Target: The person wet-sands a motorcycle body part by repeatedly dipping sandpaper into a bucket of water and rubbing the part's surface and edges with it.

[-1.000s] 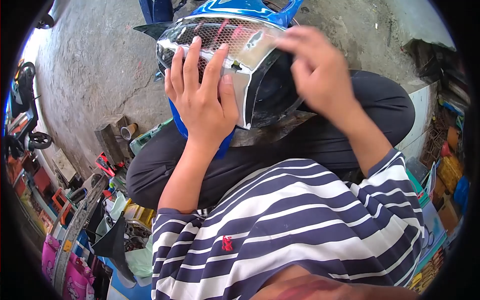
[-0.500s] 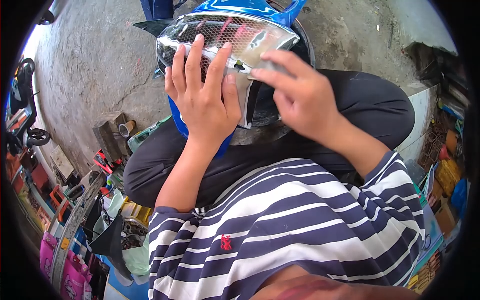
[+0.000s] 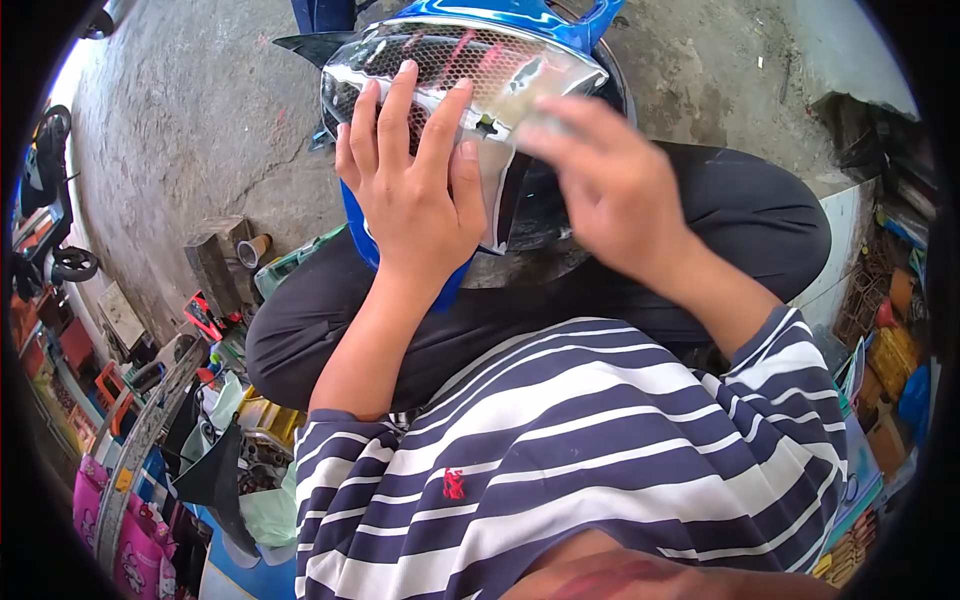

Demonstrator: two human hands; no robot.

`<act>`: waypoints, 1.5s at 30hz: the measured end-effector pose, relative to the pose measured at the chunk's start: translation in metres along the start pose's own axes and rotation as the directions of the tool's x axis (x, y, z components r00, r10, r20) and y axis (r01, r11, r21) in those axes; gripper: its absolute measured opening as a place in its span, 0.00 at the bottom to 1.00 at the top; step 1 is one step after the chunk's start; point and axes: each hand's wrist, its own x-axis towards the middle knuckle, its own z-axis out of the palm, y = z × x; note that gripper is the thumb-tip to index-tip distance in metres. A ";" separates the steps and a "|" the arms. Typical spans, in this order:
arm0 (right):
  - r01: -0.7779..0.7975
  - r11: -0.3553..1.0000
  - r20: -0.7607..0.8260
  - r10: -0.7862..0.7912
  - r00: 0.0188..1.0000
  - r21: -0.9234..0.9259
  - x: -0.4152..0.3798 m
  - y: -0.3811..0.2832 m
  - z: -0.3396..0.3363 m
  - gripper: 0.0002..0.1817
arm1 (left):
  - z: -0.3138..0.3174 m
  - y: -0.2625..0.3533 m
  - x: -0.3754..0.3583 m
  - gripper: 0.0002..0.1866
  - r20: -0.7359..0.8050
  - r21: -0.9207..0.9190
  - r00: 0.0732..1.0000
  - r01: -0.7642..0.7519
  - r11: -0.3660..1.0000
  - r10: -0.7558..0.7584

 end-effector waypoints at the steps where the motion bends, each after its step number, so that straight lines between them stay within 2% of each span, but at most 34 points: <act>1: -0.028 0.998 0.059 0.025 0.998 0.060 -0.005 -0.010 0.000 0.19 | 0.000 0.000 -0.001 0.24 -0.001 0.001 1.000 -0.001 1.000 0.001; 5: -0.071 0.997 -0.127 0.071 0.989 0.007 0.012 0.060 -0.009 0.20 | 0.000 -0.004 0.000 0.24 -0.005 -0.019 1.000 0.006 1.000 -0.006; 8: 0.010 0.999 0.023 -0.011 1.000 0.054 -0.003 -0.008 0.001 0.17 | 0.000 0.001 0.000 0.24 0.000 0.001 1.000 0.005 1.000 -0.005; 9: 0.005 0.999 0.045 -0.007 0.999 0.042 -0.006 -0.012 0.002 0.17 | -0.001 0.002 0.000 0.24 0.001 0.007 1.000 0.002 1.000 -0.002; 13: -0.101 0.992 -0.139 0.111 0.984 0.078 0.010 0.040 -0.003 0.19 | -0.005 0.000 0.000 0.25 0.013 0.024 1.000 -0.010 1.000 0.010; 17: -0.001 0.999 0.004 0.001 1.000 0.049 -0.011 -0.014 0.007 0.21 | 0.001 -0.001 -0.002 0.25 -0.008 0.003 1.000 -0.008 1.000 0.008; 21: -0.114 0.990 -0.155 0.125 0.980 0.080 0.003 0.045 0.002 0.23 | -0.002 -0.003 -0.001 0.24 -0.004 -0.004 1.000 -0.003 1.000 0.003; 25: 0.008 1.000 0.024 -0.009 1.000 0.030 -0.012 -0.013 0.007 0.18 | 0.000 0.002 -0.001 0.25 -0.003 0.007 1.000 -0.009 1.000 0.009; 28: -0.135 0.991 -0.079 0.137 0.987 0.024 0.007 0.036 -0.007 0.23 | 0.000 -0.002 -0.001 0.25 0.003 -0.008 1.000 -0.014 1.000 0.014; 29: -0.166 0.981 -0.090 0.175 0.981 0.096 0.007 0.052 -0.007 0.24 | 0.000 -0.003 -0.001 0.25 0.001 -0.017 1.000 -0.006 1.000 0.006; 32: -0.048 0.999 0.036 0.048 0.998 0.010 -0.008 -0.005 0.001 0.22 | -0.004 0.002 0.001 0.25 0.018 0.032 1.000 -0.005 0.999 0.004; 33: -0.031 0.999 0.064 0.028 0.998 0.043 -0.013 -0.011 0.003 0.23 | -0.003 0.003 0.000 0.25 0.012 0.028 1.000 -0.001 1.000 0.001; 36: -0.046 0.999 -0.104 0.043 0.994 -0.027 0.004 0.037 -0.004 0.23 | -0.002 -0.002 0.000 0.25 0.006 0.013 1.000 -0.015 1.000 0.015; 37: -0.117 0.989 -0.130 0.129 0.983 0.093 0.007 0.050 -0.005 0.24 | -0.001 -0.004 -0.001 0.25 0.003 0.003 1.000 -0.012 1.000 0.012; 40: 0.027 0.999 -0.055 -0.029 0.998 -0.041 -0.003 0.006 0.005 0.23 | 0.001 -0.004 0.000 0.24 -0.005 -0.002 1.000 -0.006 1.000 0.006; 41: -0.061 0.997 0.051 0.059 0.997 0.044 -0.010 -0.010 0.003 0.23 | 0.000 -0.003 0.000 0.24 -0.001 0.002 1.000 -0.010 1.000 0.010; 44: -0.165 0.984 -0.032 0.168 0.985 0.065 0.007 0.032 -0.011 0.25 | 0.000 -0.001 0.000 0.24 -0.007 -0.003 1.000 -0.004 1.000 0.004; 45: -0.199 0.966 -0.062 0.212 0.975 0.168 0.015 0.046 -0.013 0.26 | -0.002 -0.002 0.000 0.24 0.003 0.009 1.000 -0.003 1.000 0.003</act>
